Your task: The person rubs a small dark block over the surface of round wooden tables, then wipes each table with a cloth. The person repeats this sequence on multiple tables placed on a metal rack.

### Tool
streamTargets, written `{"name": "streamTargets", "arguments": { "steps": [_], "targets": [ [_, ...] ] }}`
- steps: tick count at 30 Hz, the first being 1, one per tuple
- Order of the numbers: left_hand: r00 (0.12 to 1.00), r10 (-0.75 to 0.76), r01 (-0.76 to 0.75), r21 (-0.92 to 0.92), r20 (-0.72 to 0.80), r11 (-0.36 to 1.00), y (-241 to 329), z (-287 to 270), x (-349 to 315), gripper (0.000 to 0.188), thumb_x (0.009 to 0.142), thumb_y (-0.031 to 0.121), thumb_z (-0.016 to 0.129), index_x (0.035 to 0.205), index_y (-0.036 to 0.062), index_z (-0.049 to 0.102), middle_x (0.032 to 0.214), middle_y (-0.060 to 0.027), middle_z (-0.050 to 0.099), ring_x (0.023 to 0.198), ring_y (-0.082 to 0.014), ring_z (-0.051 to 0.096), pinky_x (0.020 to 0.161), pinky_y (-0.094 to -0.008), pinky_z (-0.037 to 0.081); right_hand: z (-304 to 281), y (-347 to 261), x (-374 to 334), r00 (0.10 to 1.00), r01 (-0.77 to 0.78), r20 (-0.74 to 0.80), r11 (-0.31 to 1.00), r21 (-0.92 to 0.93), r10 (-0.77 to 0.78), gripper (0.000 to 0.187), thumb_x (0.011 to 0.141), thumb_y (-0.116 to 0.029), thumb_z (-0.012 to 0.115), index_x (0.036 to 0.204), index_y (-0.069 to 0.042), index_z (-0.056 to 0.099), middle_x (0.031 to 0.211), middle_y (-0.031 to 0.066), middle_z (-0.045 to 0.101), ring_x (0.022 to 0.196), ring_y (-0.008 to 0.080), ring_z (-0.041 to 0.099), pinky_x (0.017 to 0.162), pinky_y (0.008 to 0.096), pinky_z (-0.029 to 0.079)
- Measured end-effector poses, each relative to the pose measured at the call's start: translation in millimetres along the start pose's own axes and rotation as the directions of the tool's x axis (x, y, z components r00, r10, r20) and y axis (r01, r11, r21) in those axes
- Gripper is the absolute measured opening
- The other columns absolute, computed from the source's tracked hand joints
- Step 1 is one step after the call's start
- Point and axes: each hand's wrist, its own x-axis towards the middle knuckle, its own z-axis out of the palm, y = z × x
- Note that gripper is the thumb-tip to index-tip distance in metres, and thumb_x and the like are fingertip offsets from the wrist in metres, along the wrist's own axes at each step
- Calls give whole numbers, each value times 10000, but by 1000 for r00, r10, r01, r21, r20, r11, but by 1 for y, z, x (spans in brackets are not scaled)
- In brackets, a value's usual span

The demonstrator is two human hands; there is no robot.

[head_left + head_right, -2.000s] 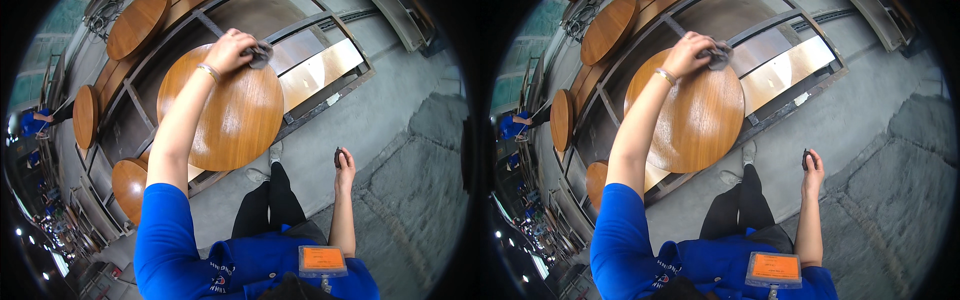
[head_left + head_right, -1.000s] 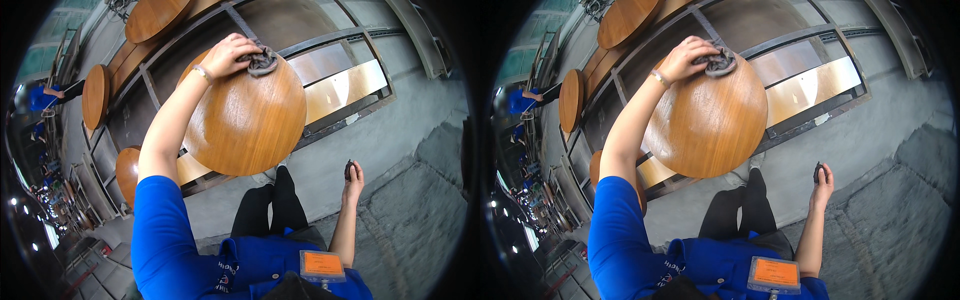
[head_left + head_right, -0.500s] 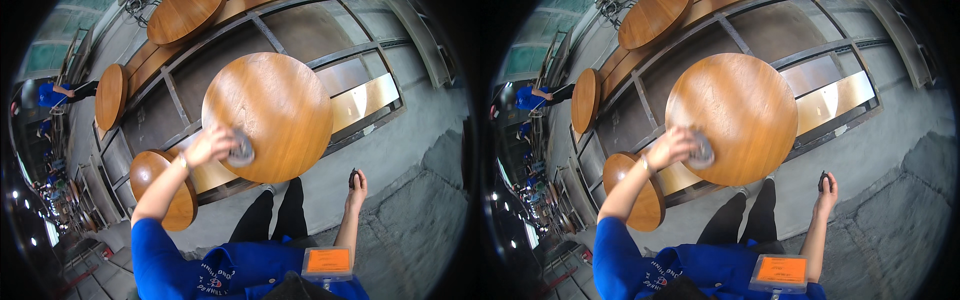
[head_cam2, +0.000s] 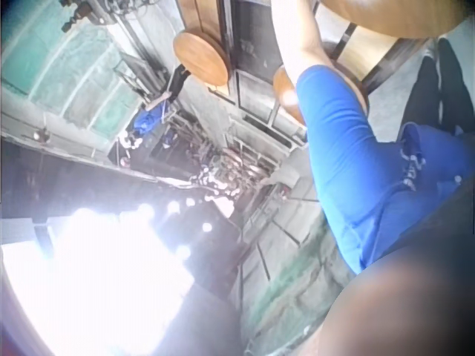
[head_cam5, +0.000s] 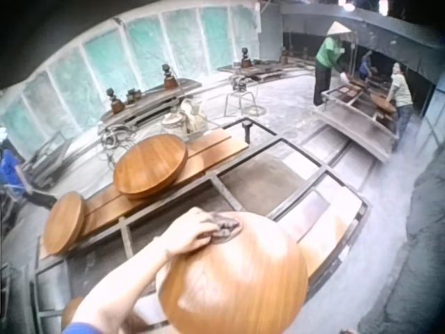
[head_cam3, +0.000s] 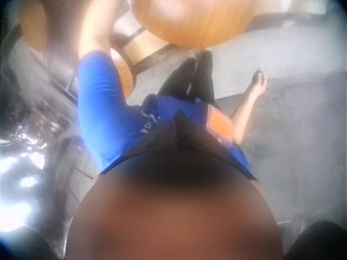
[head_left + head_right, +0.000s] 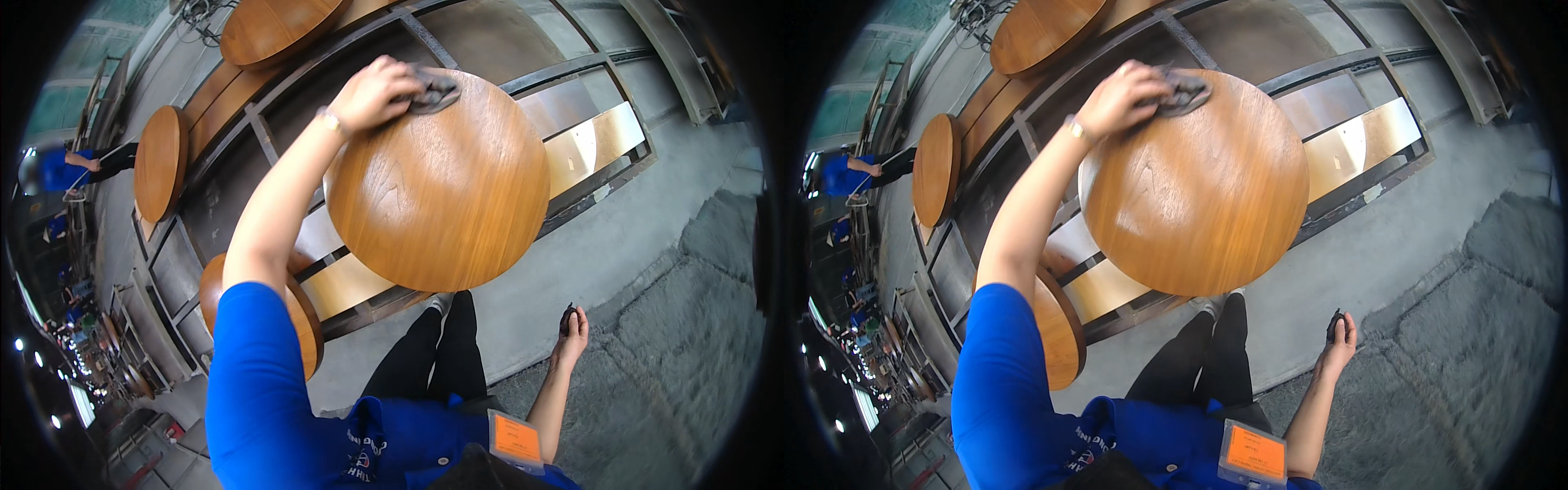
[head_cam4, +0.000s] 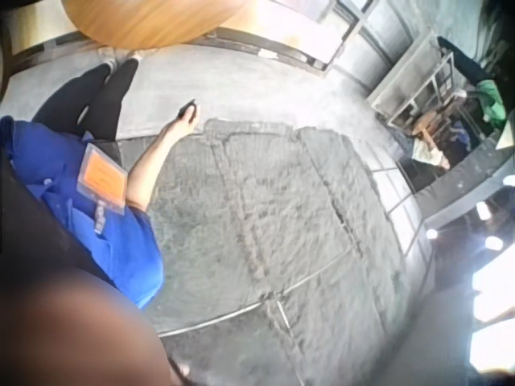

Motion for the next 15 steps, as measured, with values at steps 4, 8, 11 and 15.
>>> {"name": "streamTargets", "arguments": {
  "steps": [4,8,11,15],
  "targets": [
    [984,-160,167,-111,74,980,92,-38,-132,524,740,64,848,1252,140,765,1346,-92,690,1235,-382,641,1069,-525,546,2,-2,-2,1000,-1,7,999,32,1,335,1104,-89,685,1428,-2,674,1325,70,709,1176,144,690,1024,302,572],
    [958,-237,263,-159,162,952,206,-72,-220,533,736,66,859,1250,180,775,1305,-40,693,1255,-336,637,1057,-482,564,1,-2,-4,1000,-6,10,998,59,5,325,1102,-84,687,1420,-20,683,1322,65,709,1171,145,691,1027,306,576],
    [942,-289,323,-220,171,921,239,-83,-242,563,715,44,866,1254,180,777,1314,-31,696,1261,-339,631,1065,-483,563,-4,-2,1,1000,3,16,999,53,-3,310,1097,-86,694,1404,-38,697,1316,56,710,1158,140,692,1017,298,576],
    [966,-255,259,-118,45,959,163,-74,-208,584,721,32,857,1281,169,763,1314,-40,693,1235,-348,627,1058,-484,558,-9,-2,13,1000,-4,-21,999,38,5,304,1096,-99,704,1394,-43,703,1297,48,714,1144,128,691,994,284,574]
  ]
}}
